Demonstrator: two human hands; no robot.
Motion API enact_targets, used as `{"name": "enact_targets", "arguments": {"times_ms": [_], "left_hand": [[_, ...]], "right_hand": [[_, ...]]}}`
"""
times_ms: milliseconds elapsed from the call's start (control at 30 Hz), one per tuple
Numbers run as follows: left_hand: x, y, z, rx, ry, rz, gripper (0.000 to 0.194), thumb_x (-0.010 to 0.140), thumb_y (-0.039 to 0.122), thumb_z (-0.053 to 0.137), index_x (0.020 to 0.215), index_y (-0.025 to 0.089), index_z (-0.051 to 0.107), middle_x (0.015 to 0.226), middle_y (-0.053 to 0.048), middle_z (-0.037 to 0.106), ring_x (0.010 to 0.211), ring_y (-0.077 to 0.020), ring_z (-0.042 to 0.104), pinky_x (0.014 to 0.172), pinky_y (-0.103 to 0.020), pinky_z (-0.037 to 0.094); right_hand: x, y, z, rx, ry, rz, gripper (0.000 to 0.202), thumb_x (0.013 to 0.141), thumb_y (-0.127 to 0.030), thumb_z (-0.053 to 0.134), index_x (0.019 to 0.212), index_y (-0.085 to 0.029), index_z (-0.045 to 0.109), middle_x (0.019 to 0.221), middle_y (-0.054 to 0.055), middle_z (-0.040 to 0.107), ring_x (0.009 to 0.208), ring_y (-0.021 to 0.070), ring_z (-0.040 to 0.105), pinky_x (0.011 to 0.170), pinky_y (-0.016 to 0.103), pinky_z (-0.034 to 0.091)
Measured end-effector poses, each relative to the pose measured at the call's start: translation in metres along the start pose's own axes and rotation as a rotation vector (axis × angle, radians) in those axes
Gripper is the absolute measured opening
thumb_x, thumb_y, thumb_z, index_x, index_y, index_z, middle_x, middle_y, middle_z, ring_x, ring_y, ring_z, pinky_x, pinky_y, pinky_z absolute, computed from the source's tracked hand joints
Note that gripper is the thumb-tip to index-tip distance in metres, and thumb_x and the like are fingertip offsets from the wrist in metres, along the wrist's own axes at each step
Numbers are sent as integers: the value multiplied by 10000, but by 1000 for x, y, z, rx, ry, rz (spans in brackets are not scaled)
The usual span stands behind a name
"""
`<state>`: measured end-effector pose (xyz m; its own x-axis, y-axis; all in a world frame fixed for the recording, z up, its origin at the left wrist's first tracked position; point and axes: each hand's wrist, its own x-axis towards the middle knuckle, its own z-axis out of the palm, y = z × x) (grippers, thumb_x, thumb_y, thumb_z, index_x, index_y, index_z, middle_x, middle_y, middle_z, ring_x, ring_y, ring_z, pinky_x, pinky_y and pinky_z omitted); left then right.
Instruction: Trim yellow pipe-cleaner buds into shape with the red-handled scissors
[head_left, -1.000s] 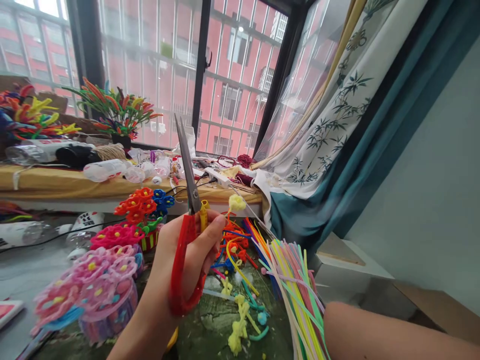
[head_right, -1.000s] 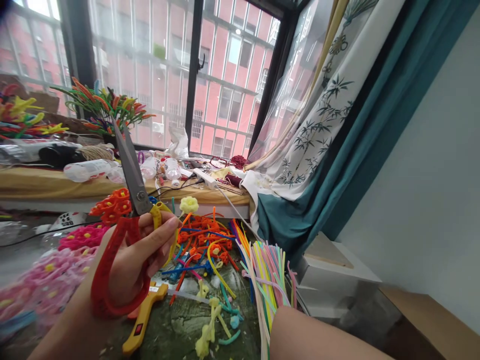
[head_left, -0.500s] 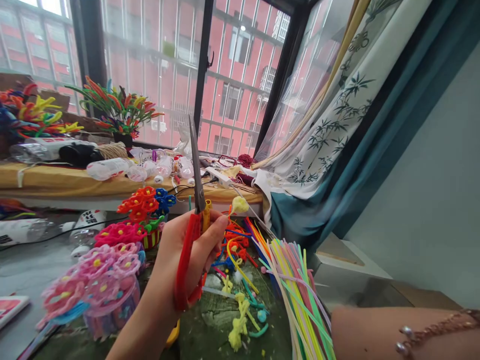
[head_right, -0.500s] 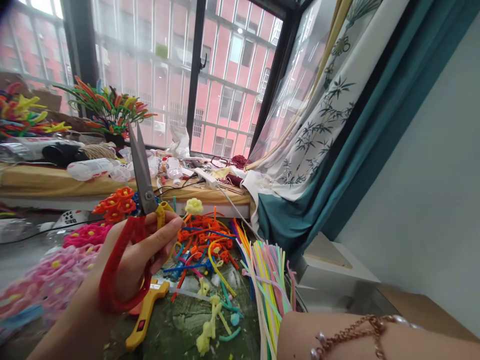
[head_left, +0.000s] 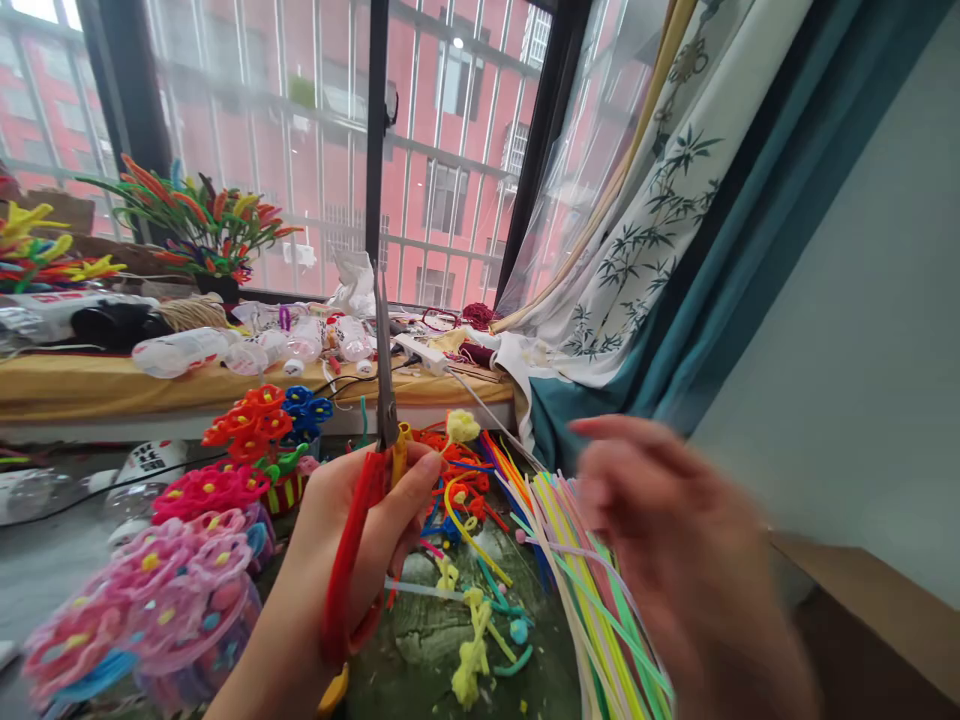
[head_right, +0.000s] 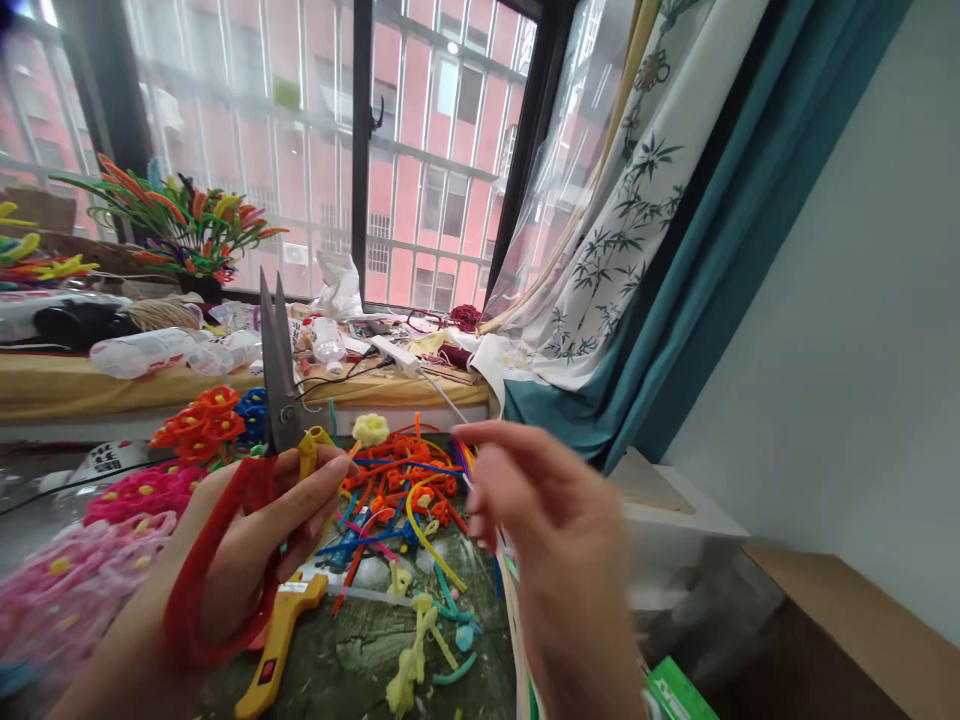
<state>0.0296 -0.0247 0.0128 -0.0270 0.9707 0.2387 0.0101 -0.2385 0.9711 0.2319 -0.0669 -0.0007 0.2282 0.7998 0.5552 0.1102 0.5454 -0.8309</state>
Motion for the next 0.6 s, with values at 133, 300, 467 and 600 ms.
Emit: {"name": "enact_targets", "arguments": {"times_ms": [133, 300, 467, 600], "left_hand": [[-1, -4, 7, 4, -44, -48, 592, 732, 742, 771, 589, 205, 567, 473, 66, 439, 387, -60, 346, 361, -173, 264], [-2, -9, 7, 55, -91, -79, 592, 778, 756, 750, 608, 213, 585, 498, 57, 443, 412, -78, 356, 378, -197, 281], [1, -14, 13, 50, -74, -167, 603, 806, 754, 720, 572, 231, 533, 453, 61, 400, 392, -86, 305, 376, -221, 247], [5, -17, 20, -19, -22, -258, 531, 740, 704, 798, 625, 232, 584, 481, 67, 418, 406, -84, 311, 383, -209, 227]], "right_hand": [[33, 6, 33, 167, -186, 381, 340, 742, -469, 940, 923, -194, 857, 618, -16, 657, 523, 118, 535, 472, 236, 405], [39, 15, 42, 251, -342, 427, 303, 697, -455, 964, 846, -205, 879, 623, -17, 667, 544, 116, 529, 514, 243, 412], [44, 29, 43, 317, -351, 447, 243, 679, -422, 975, 812, -243, 880, 628, -16, 692, 538, 127, 541, 509, 251, 450], [46, 42, 46, 335, -320, 484, 199, 699, -348, 969, 833, -236, 874, 688, 1, 742, 564, 137, 573, 521, 252, 465]]}}
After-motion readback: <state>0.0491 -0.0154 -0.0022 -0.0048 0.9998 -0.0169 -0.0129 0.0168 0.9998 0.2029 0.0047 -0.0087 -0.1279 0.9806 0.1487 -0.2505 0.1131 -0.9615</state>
